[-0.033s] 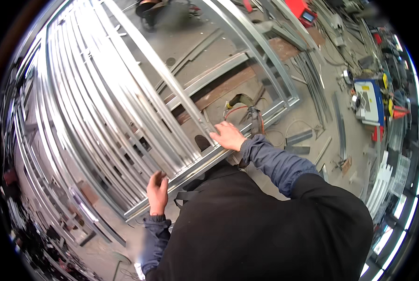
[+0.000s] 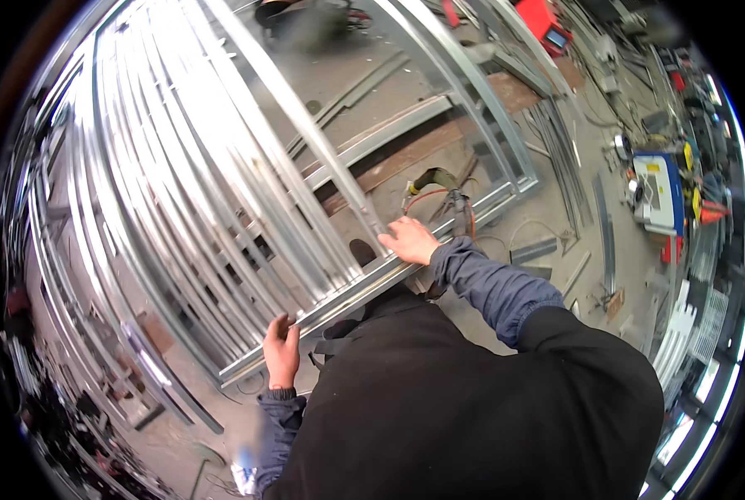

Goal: The person welds metal frame components using a handheld welding torch. They position and tack weld multiple metal bars into a rectangular frame structure, then flip the frame to weld the opposite side. The person handles metal bars and a welding torch throughout.

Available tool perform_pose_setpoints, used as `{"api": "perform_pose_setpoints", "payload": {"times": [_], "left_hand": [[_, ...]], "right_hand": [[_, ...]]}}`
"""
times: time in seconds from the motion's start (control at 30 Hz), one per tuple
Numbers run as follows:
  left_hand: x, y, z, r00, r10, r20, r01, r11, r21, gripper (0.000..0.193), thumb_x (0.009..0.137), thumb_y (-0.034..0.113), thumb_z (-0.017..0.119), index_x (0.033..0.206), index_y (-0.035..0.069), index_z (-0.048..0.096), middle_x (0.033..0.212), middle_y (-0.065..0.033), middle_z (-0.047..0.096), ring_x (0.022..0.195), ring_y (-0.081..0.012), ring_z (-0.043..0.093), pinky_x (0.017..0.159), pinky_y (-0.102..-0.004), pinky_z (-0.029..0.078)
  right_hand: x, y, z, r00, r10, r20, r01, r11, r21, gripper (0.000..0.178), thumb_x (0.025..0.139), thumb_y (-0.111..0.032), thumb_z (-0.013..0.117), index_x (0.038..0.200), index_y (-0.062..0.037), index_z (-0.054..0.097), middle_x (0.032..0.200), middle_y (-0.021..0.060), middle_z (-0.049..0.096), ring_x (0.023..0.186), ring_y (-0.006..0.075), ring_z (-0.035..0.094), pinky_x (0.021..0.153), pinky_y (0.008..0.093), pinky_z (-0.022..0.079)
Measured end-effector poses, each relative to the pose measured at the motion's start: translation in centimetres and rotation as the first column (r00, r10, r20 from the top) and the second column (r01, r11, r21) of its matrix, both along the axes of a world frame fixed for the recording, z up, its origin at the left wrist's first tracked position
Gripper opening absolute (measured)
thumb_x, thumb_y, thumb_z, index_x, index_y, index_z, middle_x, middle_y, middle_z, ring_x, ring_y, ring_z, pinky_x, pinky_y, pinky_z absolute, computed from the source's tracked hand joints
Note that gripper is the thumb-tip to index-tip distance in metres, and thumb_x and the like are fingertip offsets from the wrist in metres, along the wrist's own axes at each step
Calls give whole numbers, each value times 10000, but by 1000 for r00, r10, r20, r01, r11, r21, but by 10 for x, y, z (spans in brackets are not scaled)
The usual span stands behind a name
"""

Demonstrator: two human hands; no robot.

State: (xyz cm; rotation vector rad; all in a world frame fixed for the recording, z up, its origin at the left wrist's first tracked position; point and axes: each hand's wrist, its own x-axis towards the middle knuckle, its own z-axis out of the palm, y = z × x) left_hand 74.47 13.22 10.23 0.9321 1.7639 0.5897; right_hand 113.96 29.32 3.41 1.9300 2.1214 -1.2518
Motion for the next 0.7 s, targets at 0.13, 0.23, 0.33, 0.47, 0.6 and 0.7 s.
{"api": "perform_pose_setpoints", "payload": {"times": [0.13,0.23,0.33,0.47,0.6,0.7], "left_hand": [[-66,-190,-28,915,403,31,-401,914,-59,432,1034,112,699,1411,-90,642,1275,-199,787,1140,-260,773,1013,-362,583],[-94,-355,-63,802,579,-149,-598,780,-185,463,985,186,755,1368,-65,686,1153,-220,803,1046,-247,783,935,-376,601],[-63,-505,-88,696,678,-238,-718,646,-261,474,925,250,802,1297,-37,737,965,-202,811,894,-272,789,838,-413,609],[-72,-590,-68,722,643,-257,-692,655,-305,454,933,226,803,1312,-16,734,892,-138,797,785,-238,748,774,-382,594],[-139,-637,-25,473,854,-215,-881,461,-107,451,954,141,798,1373,7,702,811,-41,727,714,-138,657,751,-297,561],[-203,-686,14,243,965,102,-965,230,125,512,976,24,762,1467,8,617,974,-24,694,851,-107,630,836,-282,554]], "right_hand": [[-18,-4,-5,972,50,229,-28,994,-102,644,1135,-568,465,1104,3,762,1174,286,704,1175,457,644,1038,539,508],[-35,-18,-3,953,-16,302,-57,971,231,512,1125,-455,543,1310,6,668,1324,264,647,1276,447,592,1108,528,463],[-97,-36,0,971,129,202,-226,772,594,459,1109,-332,625,1445,-21,614,1449,225,588,1342,430,558,1162,511,434],[-282,-178,69,802,595,-60,-524,747,408,404,1066,-253,682,1411,-47,649,1348,219,664,1305,427,608,1126,486,486],[-445,-327,110,395,823,-408,-915,393,-92,469,1049,-267,705,1452,-33,652,1425,216,678,1300,386,662,1093,481,533],[-562,-387,174,-35,859,-510,-999,-28,22,499,1035,-224,735,1493,-50,638,1447,208,679,1308,376,665,1121,455,530]]}}
